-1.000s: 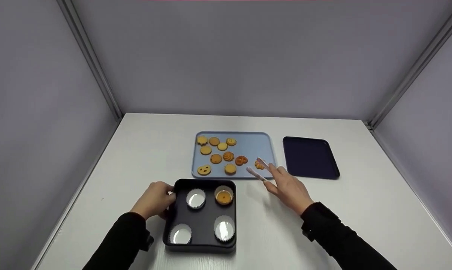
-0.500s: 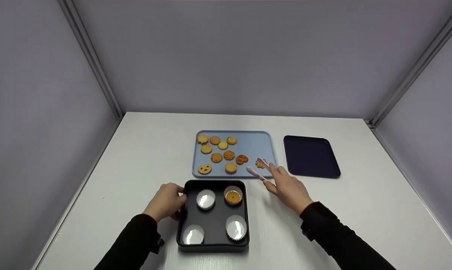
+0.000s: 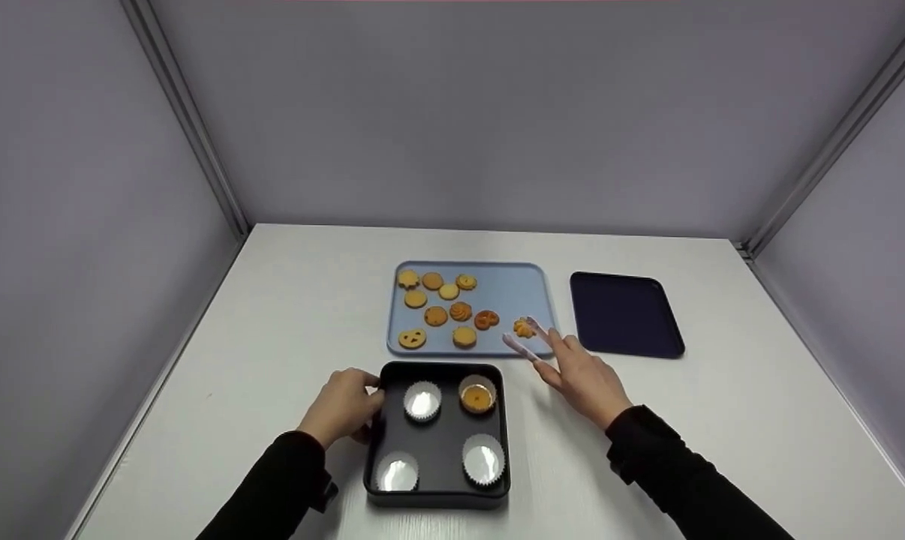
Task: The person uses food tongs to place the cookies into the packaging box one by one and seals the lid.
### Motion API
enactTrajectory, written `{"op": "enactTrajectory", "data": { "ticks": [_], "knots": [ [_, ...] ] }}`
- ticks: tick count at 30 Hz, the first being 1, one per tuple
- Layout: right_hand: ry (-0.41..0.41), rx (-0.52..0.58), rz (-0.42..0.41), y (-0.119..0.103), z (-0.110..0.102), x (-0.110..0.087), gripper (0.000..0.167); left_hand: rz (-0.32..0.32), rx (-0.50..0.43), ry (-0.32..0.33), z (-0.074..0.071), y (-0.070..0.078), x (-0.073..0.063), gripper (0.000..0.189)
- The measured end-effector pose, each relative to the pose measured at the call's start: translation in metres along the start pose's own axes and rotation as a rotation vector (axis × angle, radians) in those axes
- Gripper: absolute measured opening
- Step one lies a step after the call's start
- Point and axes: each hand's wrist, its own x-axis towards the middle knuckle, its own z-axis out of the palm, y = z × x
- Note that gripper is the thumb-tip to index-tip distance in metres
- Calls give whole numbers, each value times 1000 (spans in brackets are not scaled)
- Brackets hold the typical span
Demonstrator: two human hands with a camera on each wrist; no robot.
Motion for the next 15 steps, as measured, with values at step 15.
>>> {"op": "enactTrajectory", "data": {
  "ticks": [15],
  "knots": [
    [-18,-38,51,1,3,4,62,-10,7,-6,2,-1,-1,41]
  ]
}}
